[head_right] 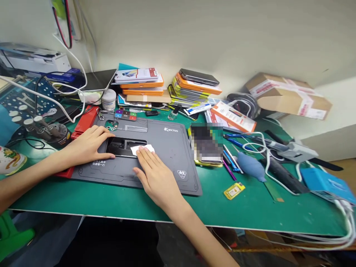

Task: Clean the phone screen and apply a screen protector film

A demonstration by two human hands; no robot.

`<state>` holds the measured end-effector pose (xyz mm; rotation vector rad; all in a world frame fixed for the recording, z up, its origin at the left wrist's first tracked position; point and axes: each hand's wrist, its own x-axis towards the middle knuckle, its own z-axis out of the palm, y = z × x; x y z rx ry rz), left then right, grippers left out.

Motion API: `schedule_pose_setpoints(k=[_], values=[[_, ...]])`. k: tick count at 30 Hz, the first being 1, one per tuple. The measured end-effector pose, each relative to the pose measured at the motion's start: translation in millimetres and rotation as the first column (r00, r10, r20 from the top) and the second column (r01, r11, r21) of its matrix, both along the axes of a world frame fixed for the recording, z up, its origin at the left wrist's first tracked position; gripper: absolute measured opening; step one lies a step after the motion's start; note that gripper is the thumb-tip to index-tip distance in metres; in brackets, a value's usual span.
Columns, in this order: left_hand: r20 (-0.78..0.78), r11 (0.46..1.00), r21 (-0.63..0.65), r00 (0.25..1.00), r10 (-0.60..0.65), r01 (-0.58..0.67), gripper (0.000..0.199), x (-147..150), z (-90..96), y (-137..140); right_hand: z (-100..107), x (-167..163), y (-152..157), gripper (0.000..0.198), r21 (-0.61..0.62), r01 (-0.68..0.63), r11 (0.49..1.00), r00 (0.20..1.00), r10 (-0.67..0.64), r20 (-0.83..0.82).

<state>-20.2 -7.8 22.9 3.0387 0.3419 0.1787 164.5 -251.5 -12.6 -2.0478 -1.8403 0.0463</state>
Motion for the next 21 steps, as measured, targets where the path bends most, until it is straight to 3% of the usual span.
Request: schedule_pose_setpoints(k=[5,13,19,21], values=[[0.021,1.0,-0.001,1.0,-0.003,0.003,0.08,0.3,-0.7,1.0,4.8,9.2,29.0,0.064,-0.024,0.062,0.998,0.997,-0.063,-0.055],[0.01,1.0,0.014,1.0,-0.008,0.008,0.079,0.7,-4.2,-0.9,0.9,-15.0,-10.9,0.068,-0.031,-0.001,1.0,1.0,0.001,-0.002],[0.013,1.0,0.003,1.0,0.0,0.0,0.079,1.0,-3.2,-0.4,4.9,4.6,36.7,0.065,-0.06,0.009,0.998,0.998,-0.013,-0.064],[0.003,1.0,0.011,1.0,0.002,-0.002,0.079,1.1,-1.8,-1.2,6.8,0.7,38.6,0.066,-0.063,0.009,0.998,0.998,-0.013,-0.062]])
